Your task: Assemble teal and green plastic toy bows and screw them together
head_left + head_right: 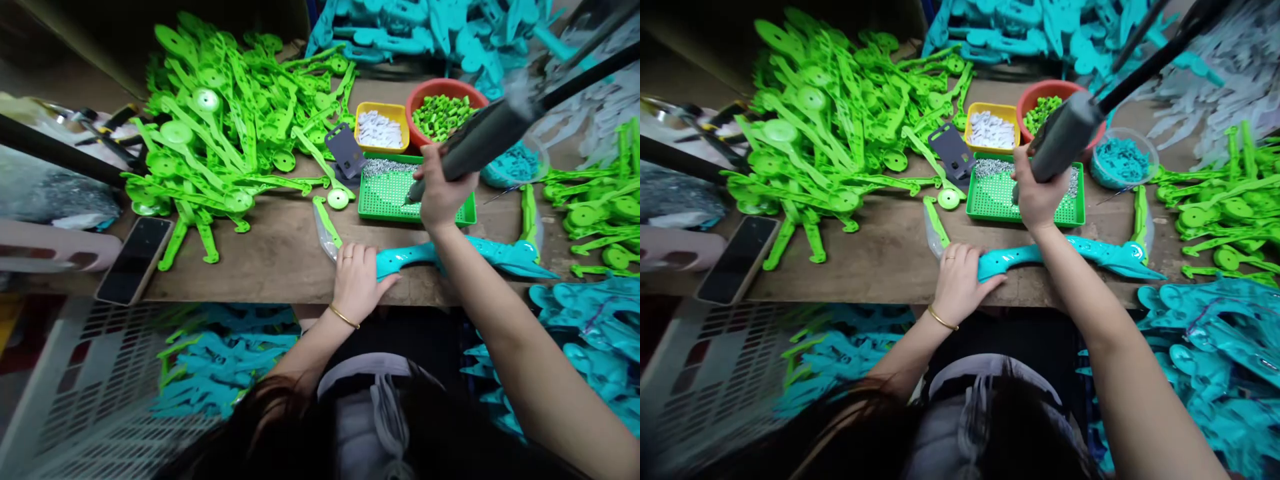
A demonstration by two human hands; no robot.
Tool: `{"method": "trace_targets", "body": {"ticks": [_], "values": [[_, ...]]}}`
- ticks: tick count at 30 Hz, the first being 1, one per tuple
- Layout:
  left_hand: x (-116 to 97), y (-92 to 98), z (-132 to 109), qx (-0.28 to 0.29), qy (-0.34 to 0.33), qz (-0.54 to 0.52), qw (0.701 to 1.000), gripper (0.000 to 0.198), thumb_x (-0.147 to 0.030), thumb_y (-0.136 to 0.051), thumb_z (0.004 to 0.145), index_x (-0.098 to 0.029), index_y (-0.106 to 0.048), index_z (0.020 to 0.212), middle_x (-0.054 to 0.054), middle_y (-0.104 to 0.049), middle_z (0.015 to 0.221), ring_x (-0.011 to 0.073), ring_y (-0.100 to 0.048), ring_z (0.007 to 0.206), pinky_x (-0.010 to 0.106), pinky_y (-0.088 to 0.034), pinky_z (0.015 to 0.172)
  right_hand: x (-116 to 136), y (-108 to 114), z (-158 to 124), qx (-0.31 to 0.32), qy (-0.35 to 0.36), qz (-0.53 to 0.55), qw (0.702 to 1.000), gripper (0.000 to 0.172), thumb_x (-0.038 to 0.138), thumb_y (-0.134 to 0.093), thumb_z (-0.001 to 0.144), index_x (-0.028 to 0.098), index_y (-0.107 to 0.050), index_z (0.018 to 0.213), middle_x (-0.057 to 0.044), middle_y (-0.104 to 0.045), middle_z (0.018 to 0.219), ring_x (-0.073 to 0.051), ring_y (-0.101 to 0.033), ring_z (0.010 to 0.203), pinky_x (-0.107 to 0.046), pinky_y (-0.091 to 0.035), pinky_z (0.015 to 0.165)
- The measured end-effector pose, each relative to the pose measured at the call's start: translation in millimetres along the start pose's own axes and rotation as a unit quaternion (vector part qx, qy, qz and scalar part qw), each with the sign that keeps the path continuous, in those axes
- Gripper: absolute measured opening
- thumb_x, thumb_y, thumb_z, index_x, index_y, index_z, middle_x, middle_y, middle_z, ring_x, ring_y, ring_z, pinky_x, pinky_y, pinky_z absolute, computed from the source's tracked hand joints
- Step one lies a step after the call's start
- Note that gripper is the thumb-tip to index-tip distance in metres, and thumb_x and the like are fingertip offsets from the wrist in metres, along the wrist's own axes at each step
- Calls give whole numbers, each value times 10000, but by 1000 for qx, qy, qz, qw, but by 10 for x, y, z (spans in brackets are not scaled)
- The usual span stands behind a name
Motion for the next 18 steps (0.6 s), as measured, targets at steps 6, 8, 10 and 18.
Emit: {"method": "trace_targets", "body": {"ticks": [6, 8, 10, 18], "values": [[89, -15, 9, 5, 6, 2, 1000, 531, -587, -642, 792, -114, -620, 1033, 134, -600, 1009, 314, -520, 1045, 505, -344, 1077, 616, 94, -357, 81, -41, 50, 995, 264, 322, -688, 799, 266, -569, 1028, 49, -641, 811, -56, -540, 471, -221, -476, 451], [91, -18, 14, 11, 15, -6, 1000, 511, -573, -652, 792, -121, -617, 1028, 128, -601, 1013, 306, -519, 1045, 504, -333, 1085, 711, 109, -545, 147, -51, 68, 985, 291, 305, -688, 811, 295, -575, 1079, 51, -653, 849, -67, -557, 495, -236, -501, 469], [88, -10, 17, 12, 18, -13, 1000, 497, -555, -665, 789, -131, -613, 1045, 123, -604, 1031, 303, -517, 1055, 505, -324, 1091, 723, 132, -677, 186, -44, 72, 979, 318, 301, -691, 810, 324, -578, 1106, 49, -655, 880, -78, -564, 514, -260, -526, 498], [75, -18, 31, 24, 15, -12, 1000, 410, -483, -610, 835, -134, -617, 1049, 111, -608, 994, 301, -536, 1047, 501, -320, 1092, 418, 135, -921, 243, -64, 27, 968, 387, 265, -732, 752, 307, -560, 1097, 75, -585, 687, -112, -565, 498, -303, -568, 538]]}}
Point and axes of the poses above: each hand's wrist, its own z-axis towards the middle knuckle, its own y-axis out of the back of the hand, x = y × z, the point moved 6 cm from there along z, towards the middle knuckle
